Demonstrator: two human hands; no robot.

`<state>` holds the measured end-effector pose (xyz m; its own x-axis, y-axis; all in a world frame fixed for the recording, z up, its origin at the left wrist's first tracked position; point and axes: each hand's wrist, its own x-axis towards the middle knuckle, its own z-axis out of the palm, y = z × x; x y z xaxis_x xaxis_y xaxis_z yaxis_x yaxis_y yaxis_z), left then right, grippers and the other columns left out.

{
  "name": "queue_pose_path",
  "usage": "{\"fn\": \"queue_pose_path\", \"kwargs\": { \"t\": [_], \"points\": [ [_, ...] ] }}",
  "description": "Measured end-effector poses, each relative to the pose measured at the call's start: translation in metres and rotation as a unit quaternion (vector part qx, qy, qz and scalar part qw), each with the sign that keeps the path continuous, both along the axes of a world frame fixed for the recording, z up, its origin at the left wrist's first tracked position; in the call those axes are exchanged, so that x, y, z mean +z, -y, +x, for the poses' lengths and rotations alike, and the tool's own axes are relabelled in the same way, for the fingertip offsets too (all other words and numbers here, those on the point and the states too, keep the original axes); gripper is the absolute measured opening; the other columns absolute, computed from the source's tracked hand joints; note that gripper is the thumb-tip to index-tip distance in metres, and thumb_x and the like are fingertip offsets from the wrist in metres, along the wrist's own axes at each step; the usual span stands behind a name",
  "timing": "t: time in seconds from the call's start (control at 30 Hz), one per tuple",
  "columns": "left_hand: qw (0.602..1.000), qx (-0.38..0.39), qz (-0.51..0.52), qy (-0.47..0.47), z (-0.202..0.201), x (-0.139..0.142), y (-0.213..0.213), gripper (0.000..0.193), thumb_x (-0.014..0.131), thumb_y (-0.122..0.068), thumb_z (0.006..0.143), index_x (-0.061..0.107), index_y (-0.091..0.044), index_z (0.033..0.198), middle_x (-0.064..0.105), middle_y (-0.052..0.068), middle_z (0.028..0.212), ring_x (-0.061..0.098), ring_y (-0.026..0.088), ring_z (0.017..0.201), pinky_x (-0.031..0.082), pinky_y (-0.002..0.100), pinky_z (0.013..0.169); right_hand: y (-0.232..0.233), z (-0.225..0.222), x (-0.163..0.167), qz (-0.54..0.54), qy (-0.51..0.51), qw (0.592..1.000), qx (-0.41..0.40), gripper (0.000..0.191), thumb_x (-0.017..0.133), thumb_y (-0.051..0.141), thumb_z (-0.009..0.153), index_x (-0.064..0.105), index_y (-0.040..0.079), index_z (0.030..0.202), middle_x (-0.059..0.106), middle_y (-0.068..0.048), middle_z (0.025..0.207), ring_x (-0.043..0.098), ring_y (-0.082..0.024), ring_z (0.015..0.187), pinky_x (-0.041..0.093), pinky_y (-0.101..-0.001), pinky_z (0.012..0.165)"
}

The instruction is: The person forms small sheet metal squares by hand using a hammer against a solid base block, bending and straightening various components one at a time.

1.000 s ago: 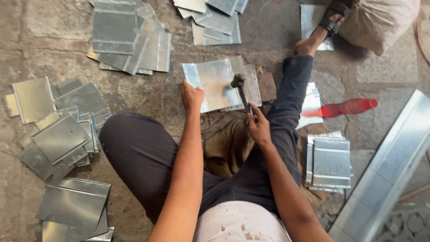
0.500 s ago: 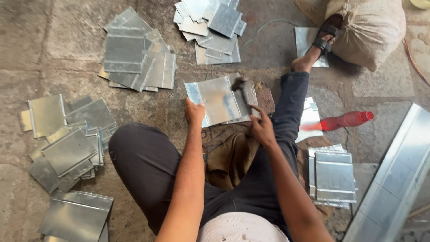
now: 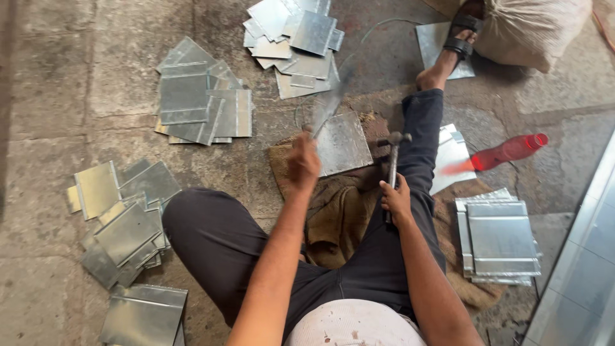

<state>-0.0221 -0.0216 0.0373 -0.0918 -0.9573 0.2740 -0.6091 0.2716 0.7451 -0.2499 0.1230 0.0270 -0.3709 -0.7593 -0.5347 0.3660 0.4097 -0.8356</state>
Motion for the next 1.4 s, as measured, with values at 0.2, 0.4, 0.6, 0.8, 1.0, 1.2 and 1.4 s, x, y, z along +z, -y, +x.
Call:
{"fn": "queue_pose_path", "kwargs": {
  "t": [0.2, 0.4, 0.6, 0.8, 1.0, 1.2, 1.4],
  "points": [
    [0.934, -0.167, -0.178, 0.262, 0.007, -0.027, -0.036, 0.072, 0.054, 0.015, 0.088, 0.043, -0.022, 0.148, 0.054, 0.005, 0.153, 0.048, 0.030, 0.145, 0.035, 0.053, 0.120, 0.007, -0.007, -0.006, 0.007, 0.096, 0.995, -0.026, 0.020, 0.059, 0.025, 0.101, 0.053, 0.014, 0.117, 0.045, 0.000, 0.069, 0.036, -0.005, 0.047, 0.028, -0.0210, 0.040],
    [0.929, -0.127, 0.108, 0.331, 0.040, -0.027, -0.033, 0.094, 0.062, 0.010, 0.074, 0.036, -0.030, 0.155, 0.026, 0.008, 0.166, 0.024, 0.026, 0.152, 0.010, 0.057, 0.122, 0.008, -0.010, -0.009, 0.021, 0.122, 0.991, -0.044, 0.028, 0.049, 0.042, 0.108, 0.048, 0.015, 0.115, 0.046, -0.002, 0.070, 0.036, -0.007, 0.046, 0.028, -0.0211, 0.039],
    [0.958, -0.045, 0.145, 0.245, 0.029, -0.012, -0.037, 0.073, 0.066, -0.025, 0.092, 0.035, -0.019, 0.157, 0.032, 0.008, 0.168, 0.029, 0.026, 0.158, 0.019, 0.062, 0.128, 0.010, -0.012, -0.017, 0.038, 0.082, 0.996, -0.025, 0.036, 0.050, 0.041, 0.106, 0.050, 0.016, 0.131, 0.045, -0.002, 0.071, 0.035, -0.006, 0.047, 0.029, -0.0211, 0.040],
    [0.917, -0.126, 0.178, 0.334, -0.022, -0.019, -0.076, 0.096, 0.079, -0.035, 0.084, 0.021, -0.018, 0.159, 0.015, 0.014, 0.169, 0.016, 0.041, 0.155, 0.023, 0.066, 0.120, 0.008, -0.016, -0.030, 0.043, 0.048, 0.998, -0.002, 0.040, 0.056, 0.035, 0.104, 0.047, 0.013, 0.136, 0.044, -0.001, 0.071, 0.036, -0.006, 0.049, 0.031, -0.0217, 0.041],
    [0.897, -0.150, 0.148, 0.389, -0.014, -0.049, -0.068, 0.107, 0.079, -0.009, 0.078, 0.016, -0.021, 0.164, 0.008, 0.009, 0.172, 0.013, 0.046, 0.155, 0.023, 0.063, 0.122, 0.007, -0.018, -0.035, 0.046, 0.043, 0.998, 0.008, 0.040, 0.058, 0.033, 0.104, 0.046, 0.011, 0.135, 0.045, -0.001, 0.071, 0.037, -0.006, 0.050, 0.031, -0.0217, 0.042],
    [0.838, -0.186, -0.030, 0.512, 0.019, -0.042, -0.035, 0.116, 0.073, 0.006, 0.072, 0.014, -0.030, 0.165, 0.010, -0.006, 0.171, 0.019, 0.035, 0.153, 0.025, 0.057, 0.119, 0.007, -0.012, -0.029, 0.047, 0.029, 0.998, 0.006, 0.039, 0.058, 0.033, 0.103, 0.046, 0.013, 0.135, 0.045, -0.001, 0.071, 0.038, -0.006, 0.050, 0.032, -0.0216, 0.042],
    [0.873, -0.218, 0.271, 0.342, 0.013, -0.009, -0.012, 0.077, 0.070, -0.035, 0.094, 0.028, -0.023, 0.157, 0.017, -0.001, 0.172, 0.020, 0.031, 0.157, 0.016, 0.057, 0.127, 0.008, -0.014, -0.024, 0.034, 0.087, 0.996, -0.002, 0.036, 0.058, 0.031, 0.103, 0.047, 0.015, 0.133, 0.047, 0.000, 0.072, 0.037, -0.005, 0.050, 0.031, -0.0203, 0.042]
  ]
}}
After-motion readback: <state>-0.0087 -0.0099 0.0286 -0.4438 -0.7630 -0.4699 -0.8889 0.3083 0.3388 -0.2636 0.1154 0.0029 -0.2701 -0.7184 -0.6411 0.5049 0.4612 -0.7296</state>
